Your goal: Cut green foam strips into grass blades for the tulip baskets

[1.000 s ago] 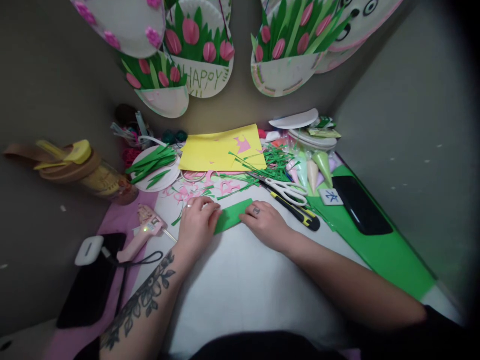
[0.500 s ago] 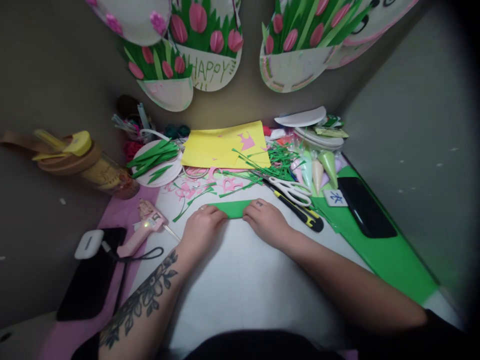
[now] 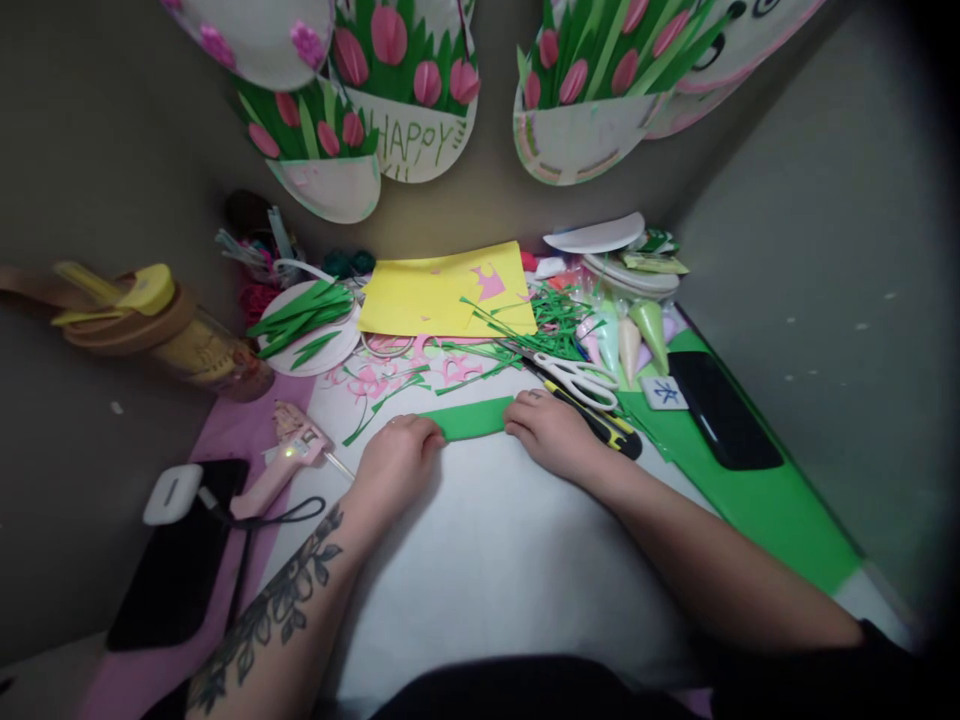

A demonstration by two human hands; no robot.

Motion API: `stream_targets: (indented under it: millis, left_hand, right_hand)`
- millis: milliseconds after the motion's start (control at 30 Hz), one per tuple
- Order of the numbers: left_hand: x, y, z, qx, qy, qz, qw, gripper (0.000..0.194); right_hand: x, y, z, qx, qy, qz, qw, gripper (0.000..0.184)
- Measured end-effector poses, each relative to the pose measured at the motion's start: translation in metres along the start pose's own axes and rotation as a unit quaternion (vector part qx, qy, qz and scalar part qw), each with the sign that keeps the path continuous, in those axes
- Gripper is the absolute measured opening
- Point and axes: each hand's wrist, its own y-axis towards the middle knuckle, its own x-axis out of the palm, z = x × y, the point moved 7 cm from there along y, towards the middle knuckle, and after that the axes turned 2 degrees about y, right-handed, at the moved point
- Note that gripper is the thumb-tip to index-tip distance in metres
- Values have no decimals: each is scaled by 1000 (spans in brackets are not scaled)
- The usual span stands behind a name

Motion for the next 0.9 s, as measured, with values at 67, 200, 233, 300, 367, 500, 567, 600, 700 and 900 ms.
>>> stream_targets:
  millis: [67,200,233,300,367,500,567,600,700,900]
  left_hand:
    - [2,0,1,2,11,1,1000,20]
    - [4,-1,1,-3,32,1,999,20]
    - [4,-1,2,-6,38,4,999,20]
    - [4,-1,4,-9,49,13,999,20]
    - [5,-1,6,-9,57,22,998,20]
    - [7,-1,8,-22,60,30,998,22]
    - [8,0,7,-30,63,29,997,23]
    - [8,0,7,-33,64,29,997,23]
    - [8,1,8,-42,68,32,996,23]
    - [8,3,8,-55,86,30,994,22]
  right_hand:
    - [-1,-1,0,-10,-3,10,1000,15]
    - [-1,-2,-3,-21,0,30,999,17]
    - [0,-2,-5,-28,-2,33,999,17]
    - [4,-1,-10,-47,-3,34,998,18]
    - [8,1,-14,-58,2,33,998,17]
    - [12,5,-13,-39,-1,22,999,16]
    - [14,7,-11,-28,-12,9,999,16]
    - [14,8,-11,-23,-19,2,1000,16]
    - [14,10,-10,-8,-42,-17,999,17]
    - [13,15,-12,-2,-83,-34,996,18]
